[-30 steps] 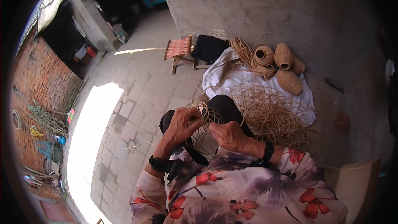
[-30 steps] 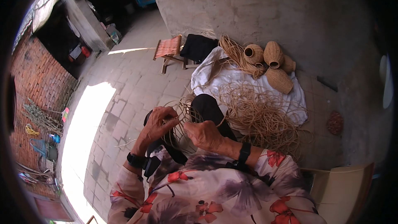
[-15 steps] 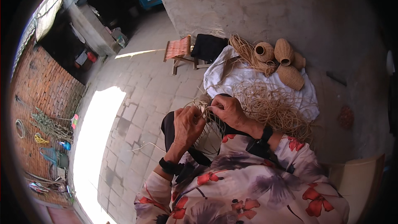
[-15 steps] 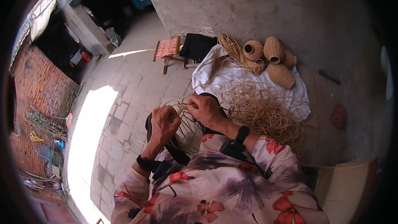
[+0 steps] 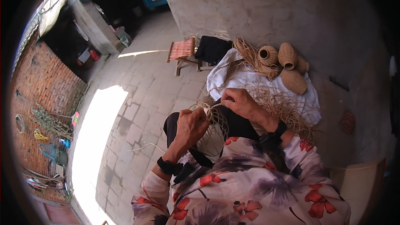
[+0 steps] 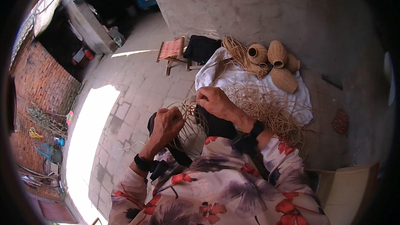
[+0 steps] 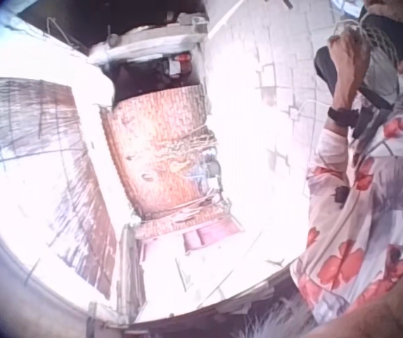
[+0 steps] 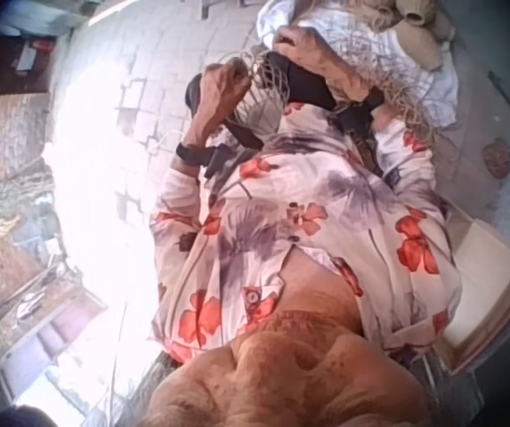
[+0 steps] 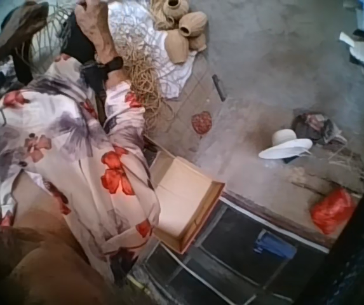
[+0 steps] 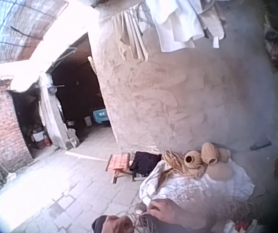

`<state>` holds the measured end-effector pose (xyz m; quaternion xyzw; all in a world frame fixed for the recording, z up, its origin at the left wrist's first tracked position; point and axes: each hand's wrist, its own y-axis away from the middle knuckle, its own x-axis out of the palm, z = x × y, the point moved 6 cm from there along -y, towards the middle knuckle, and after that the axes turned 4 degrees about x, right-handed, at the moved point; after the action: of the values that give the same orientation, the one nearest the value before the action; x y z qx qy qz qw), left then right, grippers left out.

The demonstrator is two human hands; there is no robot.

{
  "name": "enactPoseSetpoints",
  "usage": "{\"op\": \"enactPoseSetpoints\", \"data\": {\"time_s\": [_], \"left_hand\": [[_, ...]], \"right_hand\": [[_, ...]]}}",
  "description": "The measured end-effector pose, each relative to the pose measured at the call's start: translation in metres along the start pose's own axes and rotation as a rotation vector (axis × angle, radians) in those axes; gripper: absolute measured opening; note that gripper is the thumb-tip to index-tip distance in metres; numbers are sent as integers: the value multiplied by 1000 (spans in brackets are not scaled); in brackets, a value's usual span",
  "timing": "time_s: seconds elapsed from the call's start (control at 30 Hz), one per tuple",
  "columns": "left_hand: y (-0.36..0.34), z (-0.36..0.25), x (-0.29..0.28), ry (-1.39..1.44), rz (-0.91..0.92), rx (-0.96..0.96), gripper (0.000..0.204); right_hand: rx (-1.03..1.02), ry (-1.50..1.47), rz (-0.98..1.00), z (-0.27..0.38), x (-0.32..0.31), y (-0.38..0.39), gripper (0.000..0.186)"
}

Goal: The recorder is weaving a basket using straw-like fiber materials.

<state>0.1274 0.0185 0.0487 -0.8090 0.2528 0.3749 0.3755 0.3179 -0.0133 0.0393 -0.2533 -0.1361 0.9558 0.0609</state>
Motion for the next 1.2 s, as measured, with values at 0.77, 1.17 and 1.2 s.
{"op": "enactPoseSetpoints", "data": {"time_s": [0.77,1.17,1.2], "left_hand": [[-35,29,39,686,676,-260,40],[-13,1,-2,328,408,-72,33],[-8,-1,-3,371,405,-89,34]], "right_hand": [[-511,565,-331,36,75,49,26],[-239,185,-266,35,63,54,17],[-255,177,-279,37,64,55,17]]}}
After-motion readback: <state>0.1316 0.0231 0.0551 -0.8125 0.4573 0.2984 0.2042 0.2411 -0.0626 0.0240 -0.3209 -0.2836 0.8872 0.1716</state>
